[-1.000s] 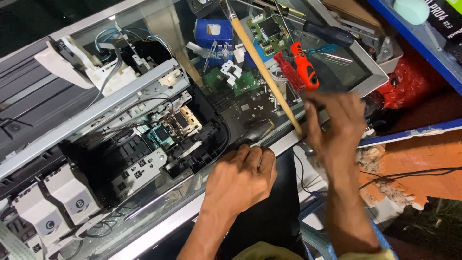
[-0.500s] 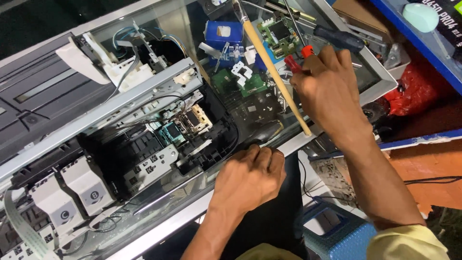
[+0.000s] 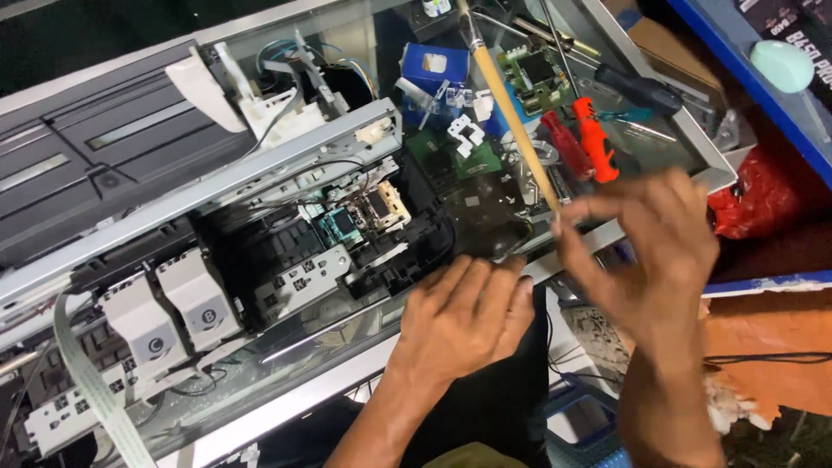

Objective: The person uses a screwdriver to tighten screws on the internal components of a disassembled electronic device, likely a printer or similar appliance, on a glass workbench.

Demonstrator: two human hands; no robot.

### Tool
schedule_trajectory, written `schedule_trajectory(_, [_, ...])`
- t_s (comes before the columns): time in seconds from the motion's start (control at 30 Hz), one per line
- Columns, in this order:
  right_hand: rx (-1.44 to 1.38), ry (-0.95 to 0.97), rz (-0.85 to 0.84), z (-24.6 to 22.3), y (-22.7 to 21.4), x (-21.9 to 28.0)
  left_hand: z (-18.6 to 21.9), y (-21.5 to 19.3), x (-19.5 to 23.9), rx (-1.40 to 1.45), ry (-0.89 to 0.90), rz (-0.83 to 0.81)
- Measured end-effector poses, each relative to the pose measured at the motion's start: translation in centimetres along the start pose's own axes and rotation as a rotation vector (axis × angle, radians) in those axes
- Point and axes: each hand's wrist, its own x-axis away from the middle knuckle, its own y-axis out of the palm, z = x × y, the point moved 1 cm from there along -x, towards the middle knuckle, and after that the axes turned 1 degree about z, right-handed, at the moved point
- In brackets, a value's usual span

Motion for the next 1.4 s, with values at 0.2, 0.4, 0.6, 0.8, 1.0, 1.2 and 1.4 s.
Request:
schedule_trajectory(0.2, [-0.207,0.117,0.13,-4.0,1.3,2.7,-0.1,-1.3,-1.0,0.223,-0.134,0.127])
schedule_trajectory(0.4, [-0.27,0.161,0.128,-6.3,1.6,1.3,-0.1,-1.1,-0.7,0.246,-0.152,0.143])
schedule_trajectory(0.6, [-0.197,0.107,0.123,-5.9,1.7,2.0,-0.2,-1.1,-0.6,0.368,-0.197,0.133])
schedule_trajectory(0.8, [-0.055,0.053,0.11,-3.6,1.7,2.4,-0.1,-1.1,-0.9,0.222,-0.131,0.069])
schedule_trajectory(1.0, [0.095,0.164,0.097,4.3,1.3,1.7,-0.2,-0.1,-0.2,0.121,-0.005,-0.044])
schedule_trajectory(1.2, [0.225,0.121,-0.153,7.4,3.0,2.1,-0.2,0.4,0.1,0.131,-0.002,-0.184])
schedule_trajectory(1.4, [0.324,0.077,-0.144,6.5,4.1,2.0,-0.2,0.6,0.0,0.148,-0.006,-0.197])
